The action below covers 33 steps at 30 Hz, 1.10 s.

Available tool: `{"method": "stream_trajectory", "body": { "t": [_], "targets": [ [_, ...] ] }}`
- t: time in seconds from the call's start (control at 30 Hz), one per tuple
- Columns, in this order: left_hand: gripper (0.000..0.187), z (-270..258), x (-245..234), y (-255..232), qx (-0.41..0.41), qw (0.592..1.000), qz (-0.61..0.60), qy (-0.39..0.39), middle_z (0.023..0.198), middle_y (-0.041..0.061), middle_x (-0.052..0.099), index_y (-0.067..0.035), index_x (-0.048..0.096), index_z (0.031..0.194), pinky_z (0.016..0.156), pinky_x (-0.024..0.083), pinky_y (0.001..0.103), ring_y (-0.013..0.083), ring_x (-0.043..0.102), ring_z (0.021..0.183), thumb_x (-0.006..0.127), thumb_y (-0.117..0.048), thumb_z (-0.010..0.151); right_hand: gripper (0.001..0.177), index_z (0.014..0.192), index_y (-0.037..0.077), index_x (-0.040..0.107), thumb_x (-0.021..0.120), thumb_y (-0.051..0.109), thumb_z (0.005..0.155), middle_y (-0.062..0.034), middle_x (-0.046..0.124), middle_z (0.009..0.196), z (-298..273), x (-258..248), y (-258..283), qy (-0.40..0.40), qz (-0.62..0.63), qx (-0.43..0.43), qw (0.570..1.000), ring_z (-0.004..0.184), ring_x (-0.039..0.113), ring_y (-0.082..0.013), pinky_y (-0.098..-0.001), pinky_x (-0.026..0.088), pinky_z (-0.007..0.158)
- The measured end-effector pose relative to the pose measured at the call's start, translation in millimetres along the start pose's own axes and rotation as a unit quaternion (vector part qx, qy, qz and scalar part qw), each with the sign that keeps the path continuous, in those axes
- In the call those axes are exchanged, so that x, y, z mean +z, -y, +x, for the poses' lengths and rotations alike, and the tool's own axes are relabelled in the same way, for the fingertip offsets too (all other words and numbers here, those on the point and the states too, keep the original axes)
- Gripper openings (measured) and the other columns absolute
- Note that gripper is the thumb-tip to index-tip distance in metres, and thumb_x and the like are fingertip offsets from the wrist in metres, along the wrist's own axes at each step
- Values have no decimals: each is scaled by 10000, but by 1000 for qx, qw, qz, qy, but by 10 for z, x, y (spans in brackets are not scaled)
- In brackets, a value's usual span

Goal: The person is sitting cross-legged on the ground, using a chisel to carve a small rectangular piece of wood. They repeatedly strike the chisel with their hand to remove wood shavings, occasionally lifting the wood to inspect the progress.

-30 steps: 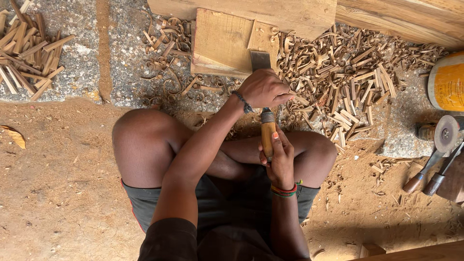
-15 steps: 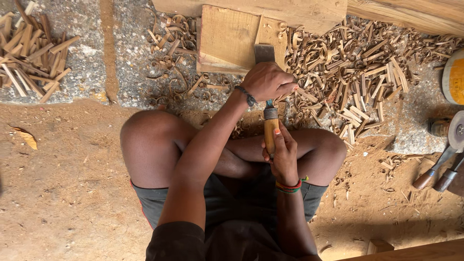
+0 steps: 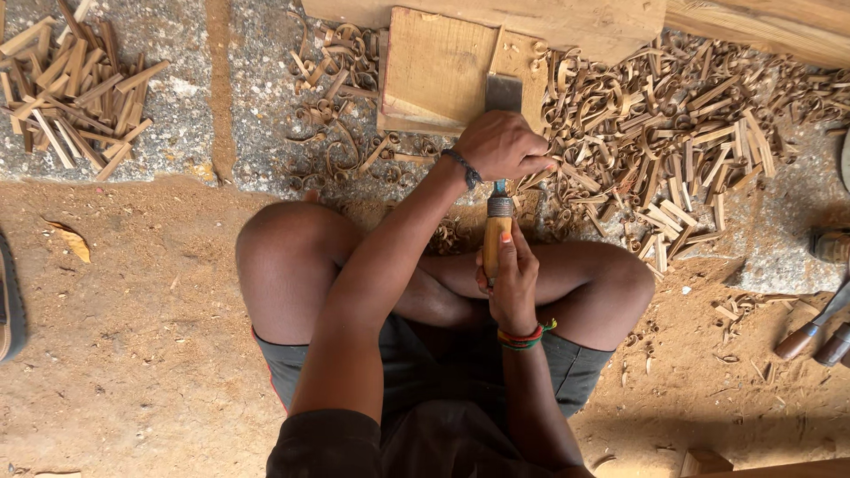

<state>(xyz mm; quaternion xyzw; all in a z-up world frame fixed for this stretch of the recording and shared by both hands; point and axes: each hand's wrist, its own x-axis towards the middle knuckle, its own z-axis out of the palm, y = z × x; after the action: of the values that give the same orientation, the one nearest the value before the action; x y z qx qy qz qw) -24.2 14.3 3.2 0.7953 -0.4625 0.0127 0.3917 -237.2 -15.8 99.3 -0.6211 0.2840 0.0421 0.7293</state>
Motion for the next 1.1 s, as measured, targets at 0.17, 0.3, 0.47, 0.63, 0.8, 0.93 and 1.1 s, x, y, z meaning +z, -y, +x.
{"method": "stream_trajectory", "body": {
  "t": [0.17, 0.3, 0.47, 0.63, 0.8, 0.93, 1.1],
  "targets": [
    [479, 21, 92, 115, 10, 1000, -5, -15, 438, -41, 499, -184, 590, 583, 423, 436, 340, 100, 463, 377, 729, -460, 950, 476, 1394, -21, 532, 450, 349, 1105, -46, 580, 744, 86, 28, -43, 8, 0, -33, 999, 488, 456, -71, -217, 368, 418],
    [504, 72, 140, 215, 29, 999, 10, -22, 426, -41, 477, -185, 567, 560, 421, 423, 331, 101, 431, 373, 741, -443, 956, 456, 1334, 3, 539, 426, 369, 1086, -37, 582, 735, 126, 61, -9, 1, -31, -31, 999, 472, 460, -66, -209, 345, 389],
    [472, 215, 102, 353, 22, 1000, 9, 4, 440, -43, 481, -191, 578, 594, 433, 440, 322, 102, 434, 381, 723, -442, 966, 423, 1292, 22, 543, 421, 374, 1092, -36, 584, 753, 276, 95, 43, 15, -27, -51, 998, 493, 475, -65, -212, 356, 403],
    [453, 450, -80, 470, 4, 1000, 13, 20, 444, -38, 504, -192, 618, 611, 492, 483, 352, 102, 471, 396, 701, -471, 958, 420, 1243, 1, 572, 438, 371, 1098, -44, 601, 736, 564, 119, 54, -24, -43, -42, 998, 509, 526, -80, -225, 404, 414],
    [484, 461, -131, 483, -25, 996, 29, 76, 497, 4, 561, -159, 618, 623, 546, 521, 353, 139, 531, 456, 667, -469, 992, 358, 1215, 26, 565, 462, 344, 1086, -50, 578, 714, 628, 188, -11, -34, 16, -31, 999, 474, 484, -90, -227, 356, 384],
    [359, 293, -9, 376, 104, 982, 81, -137, 649, 5, 647, -176, 647, 773, 685, 571, 328, 131, 653, 658, 629, -447, 1008, 321, 1205, 57, 562, 453, 330, 1075, -52, 594, 724, 628, 122, -14, -18, 84, -22, 996, 451, 482, -92, -218, 346, 370],
    [193, 0, 42, 294, 127, 970, 135, -159, 869, 13, 718, -156, 678, 991, 851, 587, 324, 140, 688, 844, 692, -345, 1024, 306, 1139, 40, 522, 453, 337, 1106, -81, 617, 747, 537, -136, 47, -10, 180, -34, 983, 444, 484, -102, -222, 346, 367]
  ]
}}
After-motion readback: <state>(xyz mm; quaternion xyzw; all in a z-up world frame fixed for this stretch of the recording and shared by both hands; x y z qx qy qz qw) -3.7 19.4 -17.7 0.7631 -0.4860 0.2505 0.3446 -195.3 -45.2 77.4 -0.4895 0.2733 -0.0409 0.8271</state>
